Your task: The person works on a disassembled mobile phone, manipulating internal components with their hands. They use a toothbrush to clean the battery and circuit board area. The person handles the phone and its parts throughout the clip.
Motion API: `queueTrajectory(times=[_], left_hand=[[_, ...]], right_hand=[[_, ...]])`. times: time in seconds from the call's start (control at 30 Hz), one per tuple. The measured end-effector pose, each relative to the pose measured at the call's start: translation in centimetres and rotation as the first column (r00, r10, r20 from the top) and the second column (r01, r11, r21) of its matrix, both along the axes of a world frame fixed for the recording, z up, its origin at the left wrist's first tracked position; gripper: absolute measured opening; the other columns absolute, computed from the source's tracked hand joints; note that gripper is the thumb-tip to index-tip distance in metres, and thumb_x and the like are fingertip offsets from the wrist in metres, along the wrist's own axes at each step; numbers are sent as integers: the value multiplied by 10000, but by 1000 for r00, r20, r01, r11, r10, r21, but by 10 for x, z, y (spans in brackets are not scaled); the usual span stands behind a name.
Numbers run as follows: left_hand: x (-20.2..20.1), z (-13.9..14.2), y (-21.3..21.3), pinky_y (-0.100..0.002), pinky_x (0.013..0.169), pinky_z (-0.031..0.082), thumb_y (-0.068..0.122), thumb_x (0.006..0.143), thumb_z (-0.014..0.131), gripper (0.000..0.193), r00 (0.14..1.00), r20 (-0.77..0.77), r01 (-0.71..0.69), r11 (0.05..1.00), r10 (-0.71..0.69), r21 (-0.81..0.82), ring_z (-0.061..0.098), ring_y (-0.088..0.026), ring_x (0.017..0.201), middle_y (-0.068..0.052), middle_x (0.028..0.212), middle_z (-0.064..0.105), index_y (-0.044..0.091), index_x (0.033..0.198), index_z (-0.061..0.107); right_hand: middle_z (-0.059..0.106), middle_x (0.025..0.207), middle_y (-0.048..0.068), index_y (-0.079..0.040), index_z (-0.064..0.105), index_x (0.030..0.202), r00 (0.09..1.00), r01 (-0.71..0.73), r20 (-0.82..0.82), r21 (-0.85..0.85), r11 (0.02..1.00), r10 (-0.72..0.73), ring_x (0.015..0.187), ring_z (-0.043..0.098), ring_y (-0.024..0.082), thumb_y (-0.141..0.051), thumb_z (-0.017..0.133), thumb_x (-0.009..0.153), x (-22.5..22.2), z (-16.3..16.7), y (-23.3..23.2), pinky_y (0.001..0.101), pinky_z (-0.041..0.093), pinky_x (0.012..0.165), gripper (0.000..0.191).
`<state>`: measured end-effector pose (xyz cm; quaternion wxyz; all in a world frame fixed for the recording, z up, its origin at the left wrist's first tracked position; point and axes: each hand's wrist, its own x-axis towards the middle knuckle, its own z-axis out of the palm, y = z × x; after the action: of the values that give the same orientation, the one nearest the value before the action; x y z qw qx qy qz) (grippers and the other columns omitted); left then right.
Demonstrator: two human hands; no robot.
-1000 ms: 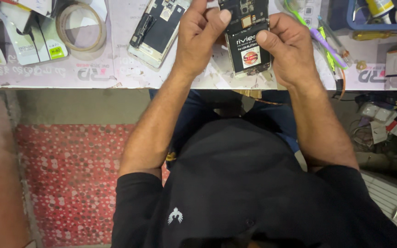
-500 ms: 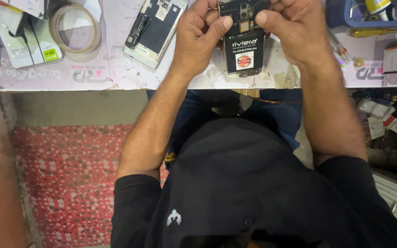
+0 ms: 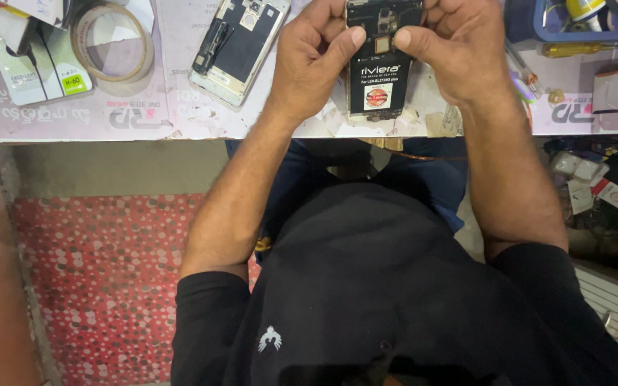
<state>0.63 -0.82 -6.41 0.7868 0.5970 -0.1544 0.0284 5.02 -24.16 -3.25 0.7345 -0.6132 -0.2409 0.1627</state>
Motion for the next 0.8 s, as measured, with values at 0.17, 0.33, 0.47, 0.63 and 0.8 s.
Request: queueTrajectory(times=[0.17, 0.33, 0.47, 0.63, 0.8], left_hand=[[0, 1, 0, -211, 625, 435, 104, 1122, 652, 187, 1000, 15, -10, 1000, 10, -8, 571, -32, 661, -6, 792, 697, 17, 1286, 636], [-1, 3, -1, -192, 590, 418, 99, 1103, 646, 168, 1000, 6, -22, 1000, 22, 22, 546, -13, 614, 15, 771, 670, 16, 1249, 643], [-2, 4, -1, -198, 657, 454, 89, 1111, 637, 188, 1000, -5, 21, 998, -21, -51, 599, -29, 712, -20, 893, 730, 12, 1282, 619], [0, 1, -1, -213, 797, 559, 67, 1130, 638, 192, 996, 78, 39, 998, -35, -40, 713, -55, 857, -56, 957, 776, 27, 1310, 584], [1, 0, -4, -217, 773, 564, 21, 1076, 674, 230, 999, -15, 42, 996, -43, -76, 715, -64, 863, -65, 1007, 774, 24, 1277, 560]], right_hand=[[711, 1131, 99, 33, 641, 1163, 998, 62, -15, -64, 996, -63, 974, 692, 125, 83, 833, 963, -8, -2, 7, 251, 594, 897, 282], [734, 1182, 130, 40, 647, 1229, 995, 86, -42, -74, 994, -89, 1009, 731, 154, 123, 788, 967, -14, 4, 17, 275, 615, 928, 308], [734, 1162, 125, 34, 642, 1243, 993, 88, -71, -18, 996, -89, 1024, 728, 156, 111, 790, 971, -16, 4, 20, 284, 611, 954, 319], [733, 1155, 120, 21, 644, 1250, 996, 80, -40, 28, 996, -79, 1045, 727, 158, 89, 800, 989, -15, 0, 21, 295, 605, 987, 312], [733, 1153, 122, 17, 648, 1252, 996, 88, -29, 39, 995, -87, 1043, 727, 159, 82, 814, 987, -16, -1, 23, 296, 604, 985, 320]])
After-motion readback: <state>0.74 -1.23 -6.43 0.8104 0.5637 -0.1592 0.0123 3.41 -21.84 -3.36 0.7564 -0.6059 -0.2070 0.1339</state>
